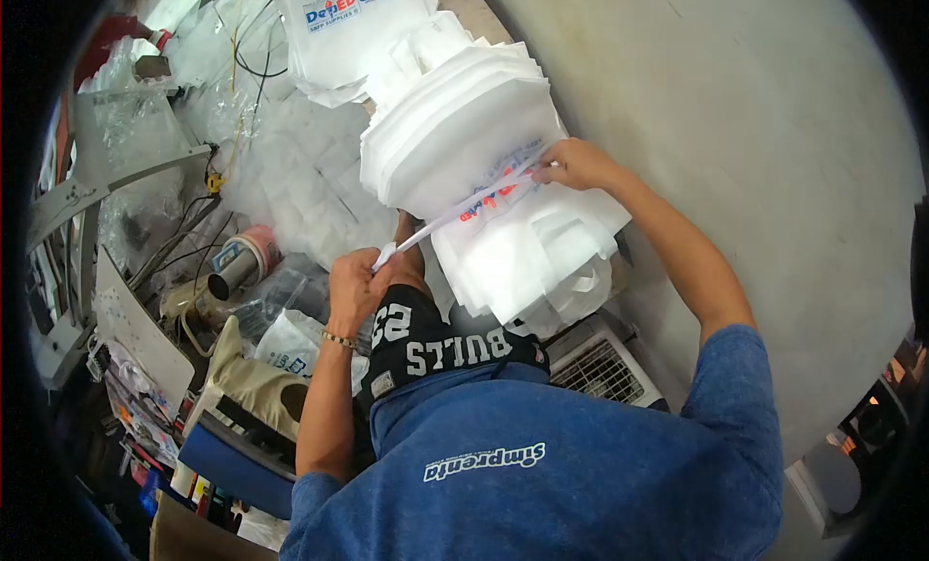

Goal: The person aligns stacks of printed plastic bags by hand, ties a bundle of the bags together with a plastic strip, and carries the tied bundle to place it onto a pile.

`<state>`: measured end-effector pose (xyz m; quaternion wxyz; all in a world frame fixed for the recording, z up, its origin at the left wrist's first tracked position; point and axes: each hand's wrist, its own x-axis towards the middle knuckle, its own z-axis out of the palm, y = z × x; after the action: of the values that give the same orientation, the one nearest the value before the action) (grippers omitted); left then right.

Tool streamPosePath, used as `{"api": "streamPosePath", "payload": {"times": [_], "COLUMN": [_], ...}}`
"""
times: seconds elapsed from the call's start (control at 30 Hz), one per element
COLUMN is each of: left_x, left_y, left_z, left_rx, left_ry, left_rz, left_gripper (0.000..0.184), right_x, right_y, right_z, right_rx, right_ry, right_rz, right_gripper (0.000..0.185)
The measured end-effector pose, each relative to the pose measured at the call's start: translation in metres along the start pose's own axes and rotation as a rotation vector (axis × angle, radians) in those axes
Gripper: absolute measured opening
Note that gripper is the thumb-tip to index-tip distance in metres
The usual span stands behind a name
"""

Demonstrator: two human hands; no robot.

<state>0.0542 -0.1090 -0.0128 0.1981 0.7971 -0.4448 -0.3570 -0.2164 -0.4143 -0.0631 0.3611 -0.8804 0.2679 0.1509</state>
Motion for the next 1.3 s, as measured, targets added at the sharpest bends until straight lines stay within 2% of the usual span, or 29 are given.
{"api": "streamPosePath", "payload": {"times": [0.07, 0.1, 0.17, 0.2, 0.27, 0.3, 0.37, 0.4, 0.47, 0.5, 0.6, 0.67, 0.77, 0.8, 0.87, 0.9, 0.97, 1.0, 1.03, 1.1, 1.13, 1.2, 1.23, 1.3], "left_x": [-0.005, -0.006, -0.008, -0.007, -0.008, -0.009, -0.007, -0.006, -0.001, 0.001, 0.007, 0.017, 0.036, 0.042, 0.063, 0.077, 0.105, 0.116, 0.127, 0.141, 0.143, 0.148, 0.136, 0.111], "left_y": [0.004, 0.001, -0.003, -0.003, -0.002, 0.003, 0.017, 0.016, 0.013, 0.013, 0.02, 0.027, 0.044, 0.05, 0.07, 0.087, 0.13, 0.153, 0.173, 0.2, 0.196, 0.162, 0.128, 0.067], "left_z": [0.0, 0.002, 0.007, 0.009, 0.011, 0.008, 0.001, 0.005, 0.001, -0.002, -0.008, -0.016, -0.032, -0.034, -0.038, -0.039, -0.037, -0.033, -0.028, -0.02, -0.018, -0.007, 0.001, 0.049], "left_rx": [-0.028, -0.026, -0.111, -0.11, -0.21, -0.205, -0.218, -0.234, -0.203, -0.178, -0.192, -0.167, -0.104, -0.119, -0.116, -0.114, -0.084, -0.057, -0.052, 0.098, 0.104, -0.076, -0.12, -0.527], "left_ry": [0.021, 0.028, 0.063, 0.064, 0.039, 0.034, -0.096, -0.069, -0.139, -0.207, -0.191, -0.218, -0.262, -0.25, -0.225, -0.251, -0.286, -0.301, -0.306, -0.394, -0.396, 0.474, 0.366, -0.039], "left_rz": [0.019, 0.022, -0.004, 0.001, -0.056, -0.055, -0.123, -0.074, -0.111, -0.162, -0.127, -0.133, -0.131, -0.098, -0.005, 0.03, 0.116, 0.165, 0.171, 0.207, 0.214, 0.685, 0.536, 0.116], "left_gripper": [0.044, 0.044, 0.04, 0.04, 0.039, 0.039, 0.038, 0.038, 0.038, 0.038, 0.039, 0.039, 0.037, 0.036, 0.034, 0.033, 0.032, 0.032, 0.032, 0.026, 0.026, 0.04, 0.059, 0.053], "right_x": [0.0, 0.0, -0.005, -0.008, -0.016, -0.017, -0.014, -0.015, -0.016, -0.013, -0.009, -0.004, -0.012, -0.013, -0.013, -0.016, -0.022, -0.012, -0.008, -0.002, 0.003, -0.002, -0.001, -0.004], "right_y": [-0.01, -0.008, 0.004, 0.006, 0.001, -0.007, -0.028, -0.037, -0.05, -0.049, -0.038, -0.033, -0.039, -0.037, -0.034, -0.046, -0.086, -0.085, -0.085, -0.082, -0.078, -0.06, -0.052, -0.061], "right_z": [-0.01, -0.009, 0.006, 0.016, 0.038, 0.042, 0.044, 0.047, 0.05, 0.053, 0.072, 0.083, 0.082, 0.087, 0.102, 0.093, 0.06, 0.071, 0.071, 0.071, 0.077, 0.108, 0.113, 0.101], "right_rx": [0.571, 0.568, 0.923, 0.923, 1.149, 1.156, 1.296, 1.303, 1.79, 1.799, 1.776, 1.642, 1.506, 1.511, 1.478, 1.483, 0.686, 0.544, 0.546, 0.604, 0.683, 0.747, 0.79, 0.831], "right_ry": [-0.302, -0.297, -0.418, -0.413, -0.135, -0.134, 0.158, 0.168, 0.452, 0.461, 0.56, 0.663, 0.681, 0.691, 0.634, 0.643, 0.504, 0.633, 0.641, 0.475, 0.531, 0.559, 0.569, 0.543], "right_rz": [0.379, 0.373, 0.729, 0.728, 0.473, 0.474, 0.328, 0.326, 0.367, 0.367, 0.249, 0.178, 0.163, 0.168, -0.04, -0.038, 0.135, -0.095, -0.091, 0.09, 0.149, 0.196, 0.223, 0.247], "right_gripper": [0.038, 0.038, 0.035, 0.035, 0.028, 0.028, 0.025, 0.025, 0.027, 0.027, 0.03, 0.032, 0.031, 0.031, 0.03, 0.03, 0.027, 0.03, 0.03, 0.038, 0.044, 0.044, 0.044, 0.043]}}
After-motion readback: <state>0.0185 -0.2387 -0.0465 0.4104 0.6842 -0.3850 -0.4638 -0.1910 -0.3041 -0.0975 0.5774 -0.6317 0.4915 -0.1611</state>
